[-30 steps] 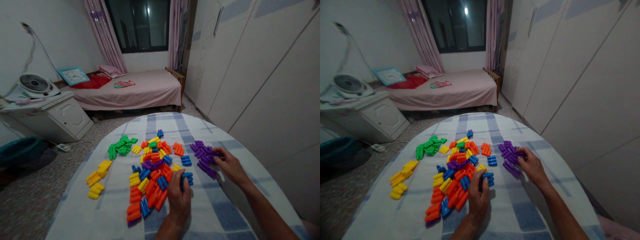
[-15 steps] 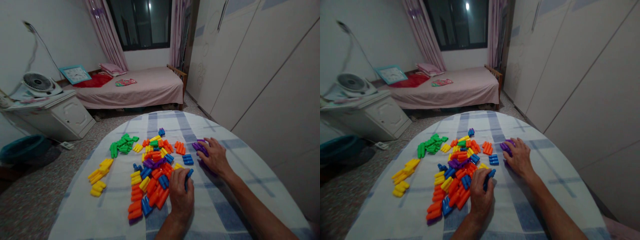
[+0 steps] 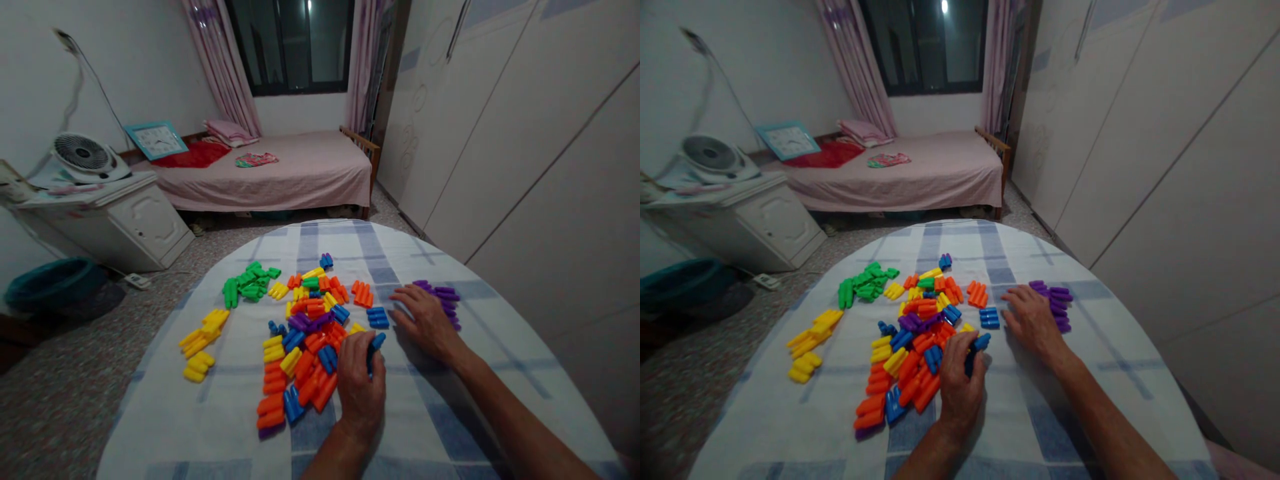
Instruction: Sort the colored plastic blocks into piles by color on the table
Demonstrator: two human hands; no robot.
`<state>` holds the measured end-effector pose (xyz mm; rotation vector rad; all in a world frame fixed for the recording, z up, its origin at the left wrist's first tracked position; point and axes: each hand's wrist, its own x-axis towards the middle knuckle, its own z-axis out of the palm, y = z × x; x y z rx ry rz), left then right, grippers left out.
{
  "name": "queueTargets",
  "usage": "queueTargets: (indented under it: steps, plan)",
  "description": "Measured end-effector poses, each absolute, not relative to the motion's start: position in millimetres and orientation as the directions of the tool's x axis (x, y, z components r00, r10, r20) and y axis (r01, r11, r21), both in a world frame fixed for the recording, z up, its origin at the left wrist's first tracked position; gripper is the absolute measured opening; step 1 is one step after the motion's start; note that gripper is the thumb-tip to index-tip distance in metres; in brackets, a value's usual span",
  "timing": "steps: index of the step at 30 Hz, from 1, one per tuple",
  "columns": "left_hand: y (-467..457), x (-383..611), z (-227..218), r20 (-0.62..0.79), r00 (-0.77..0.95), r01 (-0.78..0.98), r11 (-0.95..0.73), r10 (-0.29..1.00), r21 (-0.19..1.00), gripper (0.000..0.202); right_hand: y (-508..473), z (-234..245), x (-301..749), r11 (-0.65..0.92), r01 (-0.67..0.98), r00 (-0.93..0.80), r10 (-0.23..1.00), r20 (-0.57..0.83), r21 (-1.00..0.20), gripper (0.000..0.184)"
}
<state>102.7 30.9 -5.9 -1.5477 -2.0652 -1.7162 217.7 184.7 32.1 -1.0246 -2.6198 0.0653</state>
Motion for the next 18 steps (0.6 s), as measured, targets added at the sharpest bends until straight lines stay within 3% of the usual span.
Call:
queueTargets:
  steps: [4, 8, 10, 14, 18]
  plan:
    - [32.3, 100.8, -12.8, 0.591, -0.525, 0.707, -0.073, 0.612, 0.703, 0.033, 159.1, 32.0, 193.4, 0.812, 0.517, -0.809, 0.567, 0.156, -0.269, 0.039]
    - [33.7, 99.3, -13.4, 0.589, -0.536, 0.695, -0.079, 0.605, 0.714, 0.031, 150.0, 27.0, 185.0, 0.736, 0.585, -0.747, 0.653, 0.128, -0.341, 0.033]
    - [33.7, 99.4, -13.5, 0.569, -0.564, 0.667, -0.076, 0.599, 0.741, 0.031, 148.1, 28.3, 189.2, 0.656, 0.586, -0.684, 0.715, 0.143, -0.476, 0.032]
    - [32.4, 100.4, -14.2, 0.481, -0.648, 0.570, -0.043, 0.591, 0.821, 0.034, 140.2, 37.6, 202.9, 0.431, 0.429, -0.608, 0.788, 0.099, -0.794, 0.037]
    - [31.8, 99.3, -12.6, 0.427, -0.681, 0.501, -0.047, 0.594, 0.864, 0.035, 129.3, 43.4, 204.9, 0.198, 0.252, -0.658, 0.753, -0.018, -0.947, 0.040]
